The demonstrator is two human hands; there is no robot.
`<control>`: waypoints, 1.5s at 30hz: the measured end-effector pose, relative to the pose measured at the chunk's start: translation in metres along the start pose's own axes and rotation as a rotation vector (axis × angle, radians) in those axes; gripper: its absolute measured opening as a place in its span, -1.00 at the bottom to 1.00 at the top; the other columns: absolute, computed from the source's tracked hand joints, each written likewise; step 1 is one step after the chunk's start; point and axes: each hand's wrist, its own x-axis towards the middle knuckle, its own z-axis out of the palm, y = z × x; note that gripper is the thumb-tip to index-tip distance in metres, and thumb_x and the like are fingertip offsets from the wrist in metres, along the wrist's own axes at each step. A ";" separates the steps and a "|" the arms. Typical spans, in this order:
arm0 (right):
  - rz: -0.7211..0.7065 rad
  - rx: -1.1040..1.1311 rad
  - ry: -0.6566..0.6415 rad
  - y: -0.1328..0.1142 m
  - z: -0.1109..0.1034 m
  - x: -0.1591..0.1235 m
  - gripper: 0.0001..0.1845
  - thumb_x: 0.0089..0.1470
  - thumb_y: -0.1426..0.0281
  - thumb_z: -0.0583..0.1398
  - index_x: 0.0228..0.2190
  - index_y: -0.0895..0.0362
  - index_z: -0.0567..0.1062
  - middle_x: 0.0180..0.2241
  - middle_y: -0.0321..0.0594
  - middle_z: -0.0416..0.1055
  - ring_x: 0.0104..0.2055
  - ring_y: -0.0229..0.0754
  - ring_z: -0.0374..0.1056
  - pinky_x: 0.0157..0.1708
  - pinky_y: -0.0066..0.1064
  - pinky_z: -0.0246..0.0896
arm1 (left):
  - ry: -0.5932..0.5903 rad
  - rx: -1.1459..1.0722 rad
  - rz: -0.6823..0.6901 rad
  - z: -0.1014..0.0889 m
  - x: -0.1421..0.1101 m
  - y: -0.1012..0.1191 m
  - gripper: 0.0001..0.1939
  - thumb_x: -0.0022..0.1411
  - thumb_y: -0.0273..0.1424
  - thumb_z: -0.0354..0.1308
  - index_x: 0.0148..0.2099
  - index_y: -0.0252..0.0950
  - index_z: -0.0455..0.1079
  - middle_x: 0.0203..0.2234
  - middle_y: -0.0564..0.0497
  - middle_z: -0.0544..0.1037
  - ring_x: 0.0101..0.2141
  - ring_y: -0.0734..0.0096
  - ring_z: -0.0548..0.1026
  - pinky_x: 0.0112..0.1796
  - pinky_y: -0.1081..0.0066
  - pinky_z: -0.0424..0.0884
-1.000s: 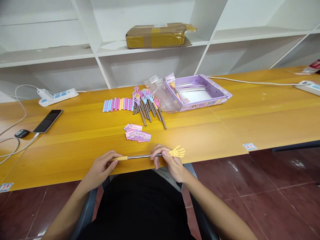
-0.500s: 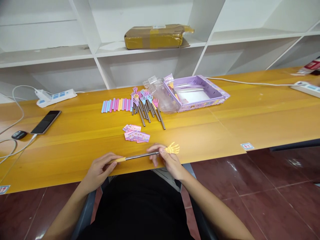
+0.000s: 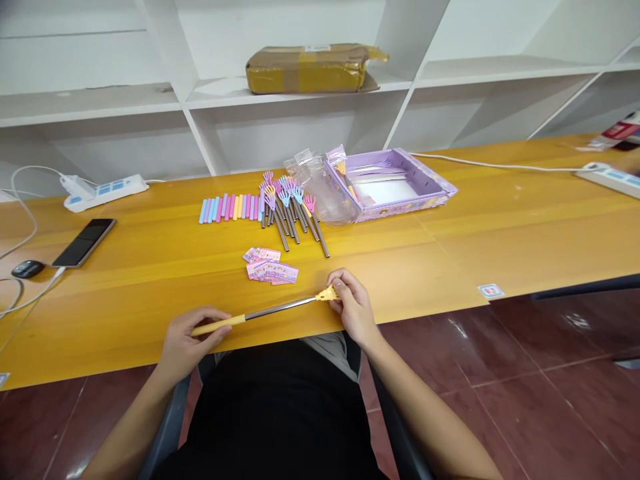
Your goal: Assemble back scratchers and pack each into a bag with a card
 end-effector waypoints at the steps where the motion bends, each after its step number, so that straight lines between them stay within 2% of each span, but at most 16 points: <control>1: -0.004 -0.035 -0.020 -0.001 0.000 -0.001 -0.61 0.39 0.02 0.26 -0.34 0.03 0.43 -0.51 -0.41 0.09 -0.58 -0.31 -0.09 -0.63 -0.43 -0.19 | -0.002 -0.003 0.005 0.000 0.000 0.001 -0.80 0.36 -0.18 0.40 -0.20 -0.19 0.65 -0.38 0.02 0.72 -0.46 0.39 0.60 -0.39 0.43 0.52; 6: -0.042 -0.149 -0.114 -0.007 0.002 -0.006 -0.56 0.43 -0.01 0.22 -0.37 0.02 0.37 -0.50 -0.38 0.09 -0.54 -0.26 -0.06 -0.57 -0.38 -0.12 | 0.020 -0.027 0.004 0.002 0.000 0.000 -0.82 0.34 -0.22 0.43 -0.23 -0.20 0.61 -0.41 0.04 0.67 -0.48 0.43 0.57 -0.45 0.47 0.44; 11: -0.134 -0.288 -0.103 -0.007 0.006 -0.011 -0.57 0.46 0.02 0.20 -0.35 0.04 0.37 -0.41 -0.32 0.20 -0.45 -0.23 0.07 -0.49 -0.36 -0.06 | 0.044 -0.045 0.010 0.003 -0.004 -0.005 -0.81 0.32 -0.24 0.46 -0.23 -0.22 0.57 -0.47 0.08 0.58 -0.57 0.52 0.42 -0.50 0.47 0.35; 17: -0.174 -0.362 -0.098 -0.015 0.013 -0.017 -0.54 0.48 0.02 0.16 -0.38 0.04 0.34 -0.44 -0.31 0.22 -0.43 -0.18 0.12 -0.41 -0.32 0.02 | 0.074 -0.112 0.060 0.004 -0.005 -0.004 -0.79 0.28 -0.30 0.49 -0.27 -0.24 0.54 -0.48 0.10 0.52 -0.60 0.57 0.33 -0.52 0.47 0.28; 24: -0.170 -0.403 -0.179 -0.018 0.029 -0.033 -0.55 0.52 0.09 0.10 -0.40 0.04 0.30 -0.46 -0.34 0.19 -0.45 -0.21 0.07 -0.41 -0.32 -0.01 | 0.074 -0.129 0.195 0.013 -0.007 0.005 -0.72 0.25 -0.43 0.50 -0.36 -0.23 0.42 -0.55 0.13 0.49 -0.52 0.49 0.44 -0.45 0.45 0.39; 28: -0.185 -0.416 -0.165 -0.015 0.037 -0.039 -0.56 0.53 0.12 0.08 -0.40 0.04 0.27 -0.46 -0.36 0.16 -0.45 -0.22 0.07 -0.40 -0.34 0.01 | 0.111 -0.127 0.255 0.018 -0.012 0.010 -0.72 0.22 -0.51 0.50 -0.35 -0.24 0.43 -0.55 0.15 0.48 -0.54 0.52 0.43 -0.47 0.48 0.38; 36: -0.217 -0.389 -0.135 -0.011 0.049 -0.042 -0.56 0.53 0.14 0.06 -0.42 0.04 0.24 -0.49 -0.37 0.16 -0.47 -0.23 0.06 -0.42 -0.33 0.00 | 0.125 -0.205 0.274 0.027 -0.009 0.008 -0.65 0.17 -0.52 0.54 -0.40 -0.24 0.38 -0.54 0.13 0.51 -0.55 0.53 0.44 -0.50 0.50 0.38; 45: -0.263 -0.388 -0.152 -0.009 0.057 -0.040 -0.56 0.56 0.17 0.03 -0.41 0.04 0.23 -0.49 -0.38 0.14 -0.48 -0.25 0.07 -0.43 -0.34 0.00 | 0.147 -0.234 0.290 0.036 -0.005 0.016 -0.63 0.14 -0.56 0.54 -0.40 -0.24 0.37 -0.56 0.16 0.49 -0.55 0.53 0.47 -0.49 0.51 0.43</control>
